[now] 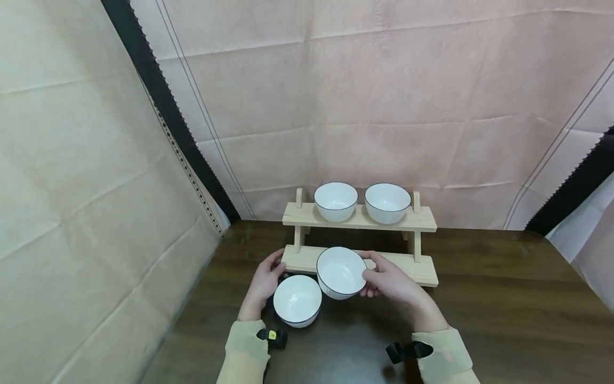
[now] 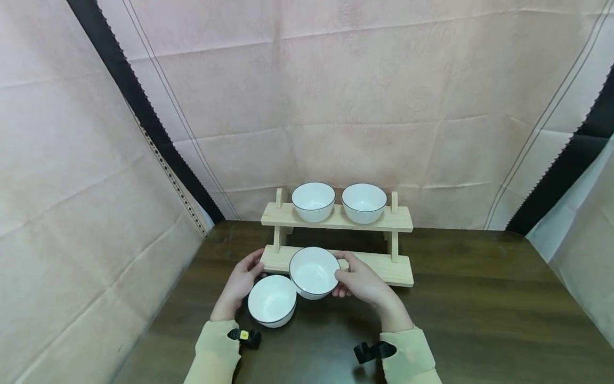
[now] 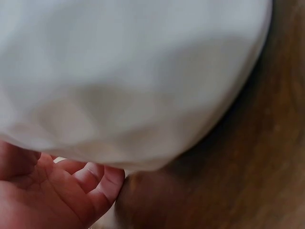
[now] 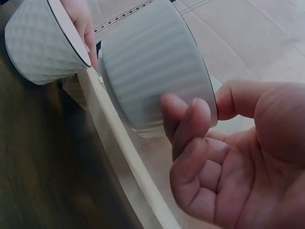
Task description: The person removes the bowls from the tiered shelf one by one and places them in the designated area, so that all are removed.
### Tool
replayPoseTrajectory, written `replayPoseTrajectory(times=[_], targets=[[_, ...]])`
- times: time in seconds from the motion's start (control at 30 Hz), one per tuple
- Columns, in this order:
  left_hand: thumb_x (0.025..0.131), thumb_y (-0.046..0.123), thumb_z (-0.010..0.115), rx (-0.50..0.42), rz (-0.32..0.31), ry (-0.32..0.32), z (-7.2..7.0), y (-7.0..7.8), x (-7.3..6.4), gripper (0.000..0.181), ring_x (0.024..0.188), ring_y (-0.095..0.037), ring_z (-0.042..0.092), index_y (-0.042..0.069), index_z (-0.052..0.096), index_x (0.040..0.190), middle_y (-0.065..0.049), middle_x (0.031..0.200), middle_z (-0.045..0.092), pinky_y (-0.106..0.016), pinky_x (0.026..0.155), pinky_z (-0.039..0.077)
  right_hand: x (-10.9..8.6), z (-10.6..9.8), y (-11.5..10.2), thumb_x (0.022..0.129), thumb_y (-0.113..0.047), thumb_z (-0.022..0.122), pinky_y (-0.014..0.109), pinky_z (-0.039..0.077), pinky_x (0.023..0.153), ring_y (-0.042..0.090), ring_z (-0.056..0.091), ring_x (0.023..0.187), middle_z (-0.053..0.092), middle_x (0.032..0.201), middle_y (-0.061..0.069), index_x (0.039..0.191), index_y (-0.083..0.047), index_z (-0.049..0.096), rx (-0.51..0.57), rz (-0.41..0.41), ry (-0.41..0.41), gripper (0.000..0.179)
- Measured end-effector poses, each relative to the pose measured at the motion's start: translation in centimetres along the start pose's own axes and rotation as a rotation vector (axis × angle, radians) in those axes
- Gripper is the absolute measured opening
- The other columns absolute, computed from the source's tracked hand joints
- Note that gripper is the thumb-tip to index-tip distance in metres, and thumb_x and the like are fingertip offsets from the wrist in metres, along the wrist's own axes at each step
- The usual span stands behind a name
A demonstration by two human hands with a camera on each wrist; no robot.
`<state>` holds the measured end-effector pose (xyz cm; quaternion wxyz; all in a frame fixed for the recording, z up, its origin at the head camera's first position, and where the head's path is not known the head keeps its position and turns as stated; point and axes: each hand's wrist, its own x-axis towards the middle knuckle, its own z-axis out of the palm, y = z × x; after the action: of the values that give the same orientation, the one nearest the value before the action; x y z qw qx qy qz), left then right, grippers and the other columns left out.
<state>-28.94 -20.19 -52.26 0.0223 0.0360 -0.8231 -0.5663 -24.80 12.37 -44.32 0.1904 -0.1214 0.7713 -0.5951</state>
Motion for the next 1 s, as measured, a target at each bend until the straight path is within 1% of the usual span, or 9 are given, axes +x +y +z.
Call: replayPoseTrajectory(times=[0.17, 0.3, 0.33, 0.43, 0.53, 0.57, 0.73, 0.83, 1.0], targets=[[0.097, 0.021, 0.049, -0.004, 0.004, 0.001, 0.0, 0.0, -0.2, 0.04, 0.092, -0.018, 0.061, 0.022, 0.046, 0.137, -0.004, 0.119, 0.058, -0.036, 0.083, 0.049, -0.6, -0.4, 0.0, 0.093, -0.014, 0.052, 0.032, 0.049, 0.058, 0.025, 0.06, 0.063, 0.064, 0.079, 0.018, 0.133, -0.018, 0.038, -0.008, -0.019, -0.032, 0.043], [0.098, 0.019, 0.048, -0.012, 0.009, 0.005, 0.0, 0.1, -0.3, 0.04, 0.092, -0.019, 0.061, 0.02, 0.046, 0.138, -0.004, 0.119, 0.059, -0.036, 0.083, 0.049, -0.9, -0.8, 0.2, 0.093, -0.012, 0.051, 0.036, 0.05, 0.059, 0.025, 0.06, 0.062, 0.065, 0.077, 0.019, 0.132, -0.017, 0.04, -0.029, -0.047, -0.061, 0.041], [0.098, 0.019, 0.048, -0.012, 0.009, 0.003, 0.0, 0.1, -0.3, 0.04, 0.092, -0.019, 0.061, 0.02, 0.046, 0.138, -0.004, 0.119, 0.059, -0.037, 0.083, 0.049, -0.9, -0.9, 0.3, 0.093, -0.011, 0.051, 0.037, 0.051, 0.059, 0.027, 0.061, 0.063, 0.065, 0.077, 0.019, 0.132, -0.017, 0.04, -0.035, -0.053, -0.068, 0.04], [0.098, 0.019, 0.048, -0.011, 0.009, 0.001, 0.0, 0.1, -0.2, 0.04, 0.092, -0.019, 0.061, 0.021, 0.046, 0.137, -0.004, 0.119, 0.059, -0.036, 0.083, 0.049, -1.1, -1.2, 0.4, 0.093, -0.011, 0.052, 0.038, 0.052, 0.058, 0.027, 0.06, 0.061, 0.064, 0.076, 0.017, 0.132, -0.018, 0.044, -0.052, -0.063, -0.088, 0.04], [0.098, 0.021, 0.048, -0.006, 0.006, 0.002, 0.0, 0.0, -0.1, 0.039, 0.092, -0.019, 0.061, 0.024, 0.046, 0.137, -0.003, 0.118, 0.059, -0.035, 0.083, 0.048, -1.2, -1.4, 0.4, 0.093, -0.015, 0.054, 0.04, 0.053, 0.06, 0.026, 0.059, 0.061, 0.062, 0.081, 0.015, 0.132, -0.021, 0.047, -0.075, -0.067, -0.108, 0.04], [0.098, 0.021, 0.048, -0.006, 0.005, 0.003, 0.0, 0.0, 0.0, 0.039, 0.092, -0.019, 0.061, 0.024, 0.046, 0.137, -0.003, 0.118, 0.059, -0.035, 0.083, 0.048, -1.2, -1.5, 0.4, 0.094, -0.016, 0.054, 0.04, 0.053, 0.06, 0.023, 0.058, 0.06, 0.061, 0.081, 0.014, 0.132, -0.022, 0.047, -0.085, -0.068, -0.117, 0.04], [0.098, 0.023, 0.048, -0.003, 0.002, 0.004, 0.0, 0.0, 0.1, 0.039, 0.093, -0.019, 0.061, 0.025, 0.046, 0.137, -0.002, 0.12, 0.058, -0.036, 0.084, 0.048, -1.3, -1.8, 0.4, 0.095, -0.019, 0.053, 0.044, 0.053, 0.061, 0.021, 0.057, 0.06, 0.063, 0.081, 0.012, 0.133, -0.024, 0.049, -0.161, -0.086, -0.165, 0.039], [0.098, 0.022, 0.047, -0.003, 0.003, 0.002, 0.1, 0.1, 0.0, 0.039, 0.093, -0.019, 0.061, 0.024, 0.046, 0.137, -0.003, 0.12, 0.058, -0.036, 0.084, 0.049, -1.5, -1.8, 0.4, 0.096, -0.018, 0.051, 0.041, 0.052, 0.059, 0.02, 0.057, 0.059, 0.063, 0.08, 0.01, 0.134, -0.023, 0.049, -0.215, -0.101, -0.191, 0.039], [0.098, 0.023, 0.047, 0.001, -0.018, -0.001, 0.1, 0.0, -0.1, 0.038, 0.092, -0.02, 0.061, 0.026, 0.046, 0.136, -0.002, 0.119, 0.058, -0.035, 0.082, 0.048, -1.7, -1.6, 0.7, 0.096, -0.017, 0.05, 0.038, 0.051, 0.058, 0.02, 0.058, 0.059, 0.062, 0.081, 0.007, 0.133, -0.024, 0.05, -0.301, -0.101, -0.212, 0.038]])
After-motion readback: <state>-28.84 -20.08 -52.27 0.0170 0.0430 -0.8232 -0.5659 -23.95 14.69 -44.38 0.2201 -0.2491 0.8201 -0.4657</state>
